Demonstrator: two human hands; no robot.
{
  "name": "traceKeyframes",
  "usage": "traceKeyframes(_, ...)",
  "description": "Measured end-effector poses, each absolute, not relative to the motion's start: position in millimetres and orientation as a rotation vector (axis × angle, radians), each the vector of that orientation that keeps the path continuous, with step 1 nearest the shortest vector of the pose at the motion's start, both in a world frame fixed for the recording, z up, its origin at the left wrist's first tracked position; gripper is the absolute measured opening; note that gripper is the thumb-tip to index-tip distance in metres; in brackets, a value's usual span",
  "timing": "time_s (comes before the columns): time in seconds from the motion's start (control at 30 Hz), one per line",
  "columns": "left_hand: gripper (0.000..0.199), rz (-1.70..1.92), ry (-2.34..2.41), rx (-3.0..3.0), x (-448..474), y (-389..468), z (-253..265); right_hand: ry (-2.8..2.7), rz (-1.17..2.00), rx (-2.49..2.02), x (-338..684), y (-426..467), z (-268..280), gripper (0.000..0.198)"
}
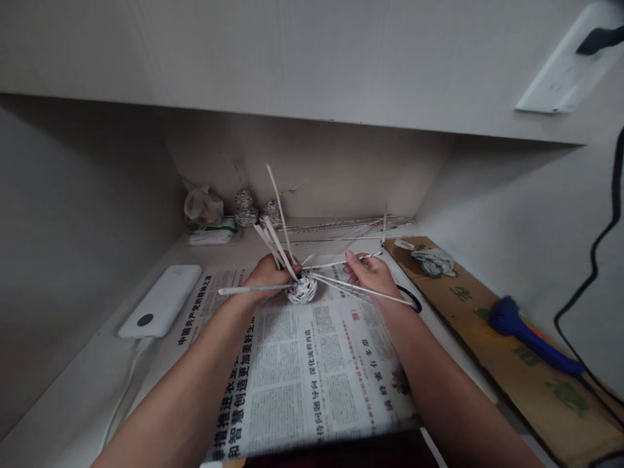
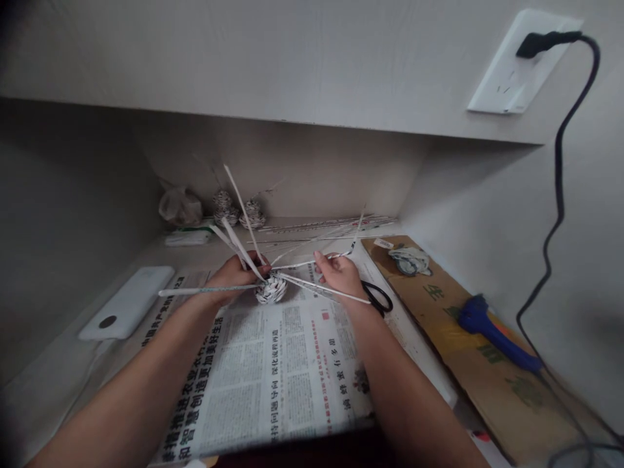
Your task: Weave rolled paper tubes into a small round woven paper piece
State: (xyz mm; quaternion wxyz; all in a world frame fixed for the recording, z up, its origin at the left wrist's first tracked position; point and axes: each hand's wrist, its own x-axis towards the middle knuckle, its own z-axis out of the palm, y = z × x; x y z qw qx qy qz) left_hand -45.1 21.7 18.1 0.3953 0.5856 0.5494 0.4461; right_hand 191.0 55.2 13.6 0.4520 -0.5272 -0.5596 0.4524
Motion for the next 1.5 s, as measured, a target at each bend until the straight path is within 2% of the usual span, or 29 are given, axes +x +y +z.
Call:
traceKeyframes(0.1,0.017,1.105,1.42,1.537,-47.0,22.5,16.8,-1.735,1.166,-1.307,193.7,49.5,12.3,0.057)
traceKeyframes(0.2,0.015,1.048,1.48,1.618,-47.7,23.1,15.5,-1.973,1.212,-1.237,194.4,41.8,12.9,0.052)
traceKeyframes(0.43,0.01,0.963,1.546,1.721,-48.5,24.2,15.2,-1.974,1.619,-1.121,192.7,28.9,25.3,0.04)
traceKeyframes(0.57,0.009,0.95,1.543,1.721,-47.2,22.7,17.6,-1.706,1.915,-0.825,192.4,28.6,30.8,0.048)
traceKeyframes(0.63,0.009,0.96,1.54,1.707,-45.1,21.2,19.6,-1.637,1.887,-0.748,190.4,30.3,28.1,0.047)
traceKeyframes(0.77,0.014,0.996,1.491,1.666,-39.0,19.3,20.1,-1.75,1.533,-1.011,180.6,33.8,11.8,0.025)
traceKeyframes(0.9,0.017,1.022,1.465,1.666,-32.9,19.7,14.7,-1.729,1.338,-1.096,170.2,34.1,-0.5,0.03)
traceKeyframes(1.1,0.014,0.976,1.414,1.704,-20.7,17.1,10.2,-1.483,1.377,-1.047,163.7,30.9,3.8,0.028)
traceKeyframes(1.33,0.016,0.949,1.375,1.664,-14.1,11.5,16.0,-1.444,1.534,-1.028,164.3,27.7,9.0,0.024)
traceKeyframes(1.5,0.014,0.954,1.401,1.569,-9.3,5.7,20.7,-1.371,1.418,-1.11,162.2,28.1,7.0,0.027)
